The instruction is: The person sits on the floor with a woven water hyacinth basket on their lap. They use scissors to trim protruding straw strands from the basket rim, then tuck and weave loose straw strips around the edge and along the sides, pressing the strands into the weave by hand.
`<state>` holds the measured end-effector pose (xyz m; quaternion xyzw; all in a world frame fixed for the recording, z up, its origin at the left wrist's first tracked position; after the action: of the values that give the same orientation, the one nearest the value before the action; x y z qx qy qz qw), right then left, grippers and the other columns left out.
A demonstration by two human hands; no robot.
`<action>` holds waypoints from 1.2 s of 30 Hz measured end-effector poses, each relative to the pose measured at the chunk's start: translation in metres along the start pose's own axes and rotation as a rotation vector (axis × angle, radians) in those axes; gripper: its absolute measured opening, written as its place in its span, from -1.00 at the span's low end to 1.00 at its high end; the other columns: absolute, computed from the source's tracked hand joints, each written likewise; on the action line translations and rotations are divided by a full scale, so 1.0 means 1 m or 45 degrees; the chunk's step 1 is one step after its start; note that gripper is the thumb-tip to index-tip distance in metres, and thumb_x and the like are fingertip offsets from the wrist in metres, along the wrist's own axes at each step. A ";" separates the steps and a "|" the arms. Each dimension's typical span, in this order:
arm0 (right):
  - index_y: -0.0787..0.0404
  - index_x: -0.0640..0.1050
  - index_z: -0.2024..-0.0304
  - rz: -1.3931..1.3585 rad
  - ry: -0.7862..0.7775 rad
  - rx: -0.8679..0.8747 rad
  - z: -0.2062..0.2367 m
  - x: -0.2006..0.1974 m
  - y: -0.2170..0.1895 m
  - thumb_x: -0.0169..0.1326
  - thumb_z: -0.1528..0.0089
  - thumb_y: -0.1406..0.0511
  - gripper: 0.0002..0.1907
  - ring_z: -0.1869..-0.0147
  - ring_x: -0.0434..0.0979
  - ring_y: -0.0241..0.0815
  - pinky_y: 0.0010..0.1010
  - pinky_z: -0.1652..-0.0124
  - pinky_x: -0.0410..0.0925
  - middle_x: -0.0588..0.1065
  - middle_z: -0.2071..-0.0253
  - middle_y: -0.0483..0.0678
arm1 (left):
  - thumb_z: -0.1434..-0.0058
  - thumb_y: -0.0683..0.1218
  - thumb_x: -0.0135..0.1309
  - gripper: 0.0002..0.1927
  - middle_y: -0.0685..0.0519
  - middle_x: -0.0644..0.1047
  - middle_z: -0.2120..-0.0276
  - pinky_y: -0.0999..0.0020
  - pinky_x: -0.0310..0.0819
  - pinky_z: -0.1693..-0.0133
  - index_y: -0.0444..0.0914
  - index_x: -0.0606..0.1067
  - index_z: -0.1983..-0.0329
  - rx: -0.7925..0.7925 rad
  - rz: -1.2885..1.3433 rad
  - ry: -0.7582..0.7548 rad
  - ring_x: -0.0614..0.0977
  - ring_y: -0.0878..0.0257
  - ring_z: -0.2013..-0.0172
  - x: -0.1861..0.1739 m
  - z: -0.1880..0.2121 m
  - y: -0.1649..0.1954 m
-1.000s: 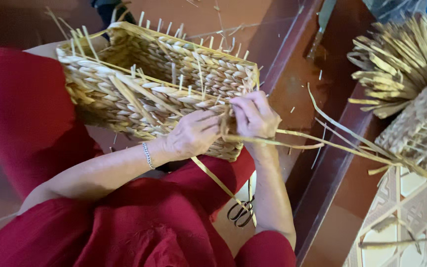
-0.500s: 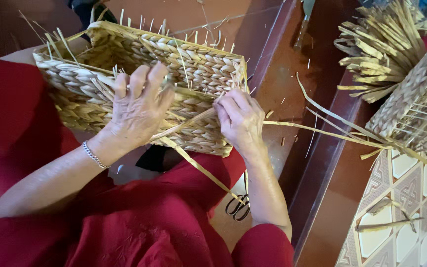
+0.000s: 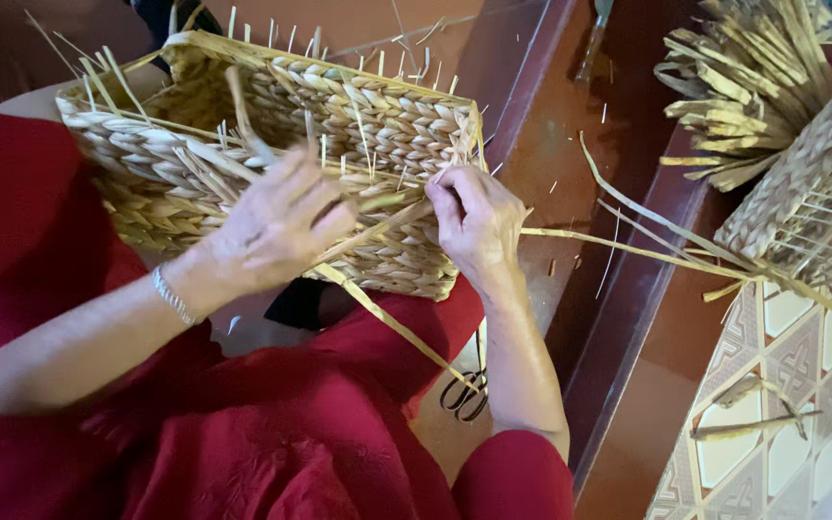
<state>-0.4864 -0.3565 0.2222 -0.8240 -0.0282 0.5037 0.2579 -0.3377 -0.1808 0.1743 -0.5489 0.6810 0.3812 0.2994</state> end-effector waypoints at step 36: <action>0.33 0.52 -0.13 -0.012 0.175 0.111 0.001 0.022 0.002 0.32 -0.23 0.47 -0.58 0.54 0.23 -0.40 -0.52 0.47 0.22 0.60 0.24 -0.08 | -0.30 0.06 0.21 -0.63 -0.10 0.58 0.51 0.12 0.53 0.42 -0.33 0.41 0.25 -1.065 0.423 0.094 0.66 -0.03 0.48 -0.003 0.107 -0.065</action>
<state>-0.4770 -0.3507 0.2033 -0.8445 0.0076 0.4454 0.2971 -0.2745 -0.0956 0.1072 -0.5192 0.5576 0.6466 -0.0379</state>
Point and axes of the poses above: each hand's wrist, its own z-axis away from the middle knuckle, its own x-axis out of the palm, y = z × x, the point moved 3 cm from there along -z, towards the middle knuckle
